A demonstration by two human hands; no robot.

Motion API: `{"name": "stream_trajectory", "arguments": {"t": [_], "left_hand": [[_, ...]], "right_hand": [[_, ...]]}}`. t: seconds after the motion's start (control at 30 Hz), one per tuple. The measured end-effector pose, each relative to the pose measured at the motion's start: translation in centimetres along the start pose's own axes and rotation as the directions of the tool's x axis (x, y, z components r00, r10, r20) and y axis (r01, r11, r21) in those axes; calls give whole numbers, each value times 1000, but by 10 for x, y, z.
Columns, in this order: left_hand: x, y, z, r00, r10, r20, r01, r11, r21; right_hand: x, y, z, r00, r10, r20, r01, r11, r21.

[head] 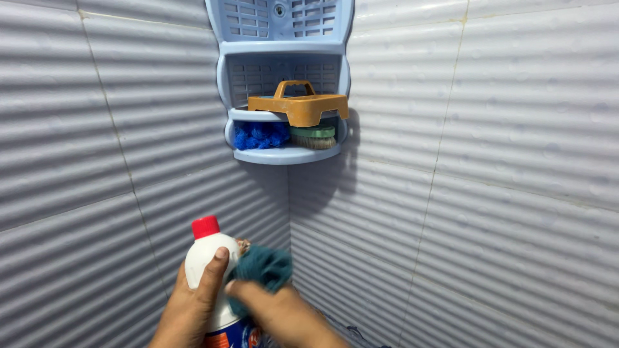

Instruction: The person organizes toiletries by placing a soap dish and various cleaning items onto a wall-mounted blue plastic shelf.

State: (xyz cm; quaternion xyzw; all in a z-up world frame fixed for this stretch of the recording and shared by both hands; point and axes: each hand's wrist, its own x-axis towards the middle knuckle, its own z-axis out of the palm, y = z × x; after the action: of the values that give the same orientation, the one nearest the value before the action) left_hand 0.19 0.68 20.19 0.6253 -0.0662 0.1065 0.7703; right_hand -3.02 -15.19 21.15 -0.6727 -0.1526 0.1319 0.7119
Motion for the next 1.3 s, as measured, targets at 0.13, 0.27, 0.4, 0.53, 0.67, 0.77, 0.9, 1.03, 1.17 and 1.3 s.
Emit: {"name": "stream_trajectory", "arguments": {"t": [0.13,0.27,0.4,0.53,0.67,0.77,0.9,1.03,1.17,1.3], "left_hand": [[-5,12,7,996,-56,69,53,998,44],[4,14,14,997,-70,-18,72,965,252],[4,26,30,975,-38,-217,109,939,326],[-10,38,44,950,50,-307,46,953,299],[-8,51,45,976,-62,-210,101,979,179],[-7,55,40,987,-158,-17,158,987,27],[0,49,35,965,-223,135,234,969,-74],[9,33,43,993,-96,-70,105,985,136],[4,27,54,947,-90,-307,95,996,1],[8,33,53,971,-134,-200,119,989,-85]], "right_hand": [[-11,-11,-12,994,53,91,-82,936,342],[-3,6,-12,999,6,39,-16,967,256],[19,34,7,909,-383,-167,364,922,-131],[21,38,28,663,-673,-328,377,679,-630],[10,9,14,862,-433,-263,291,849,-441],[-2,-3,-2,975,-196,-103,203,977,62],[-4,-2,-16,981,-180,73,140,917,375],[10,7,-8,973,-171,-152,193,972,138],[11,9,2,885,-340,-317,228,912,-340],[9,3,-9,904,-417,-94,405,905,-128]]}}
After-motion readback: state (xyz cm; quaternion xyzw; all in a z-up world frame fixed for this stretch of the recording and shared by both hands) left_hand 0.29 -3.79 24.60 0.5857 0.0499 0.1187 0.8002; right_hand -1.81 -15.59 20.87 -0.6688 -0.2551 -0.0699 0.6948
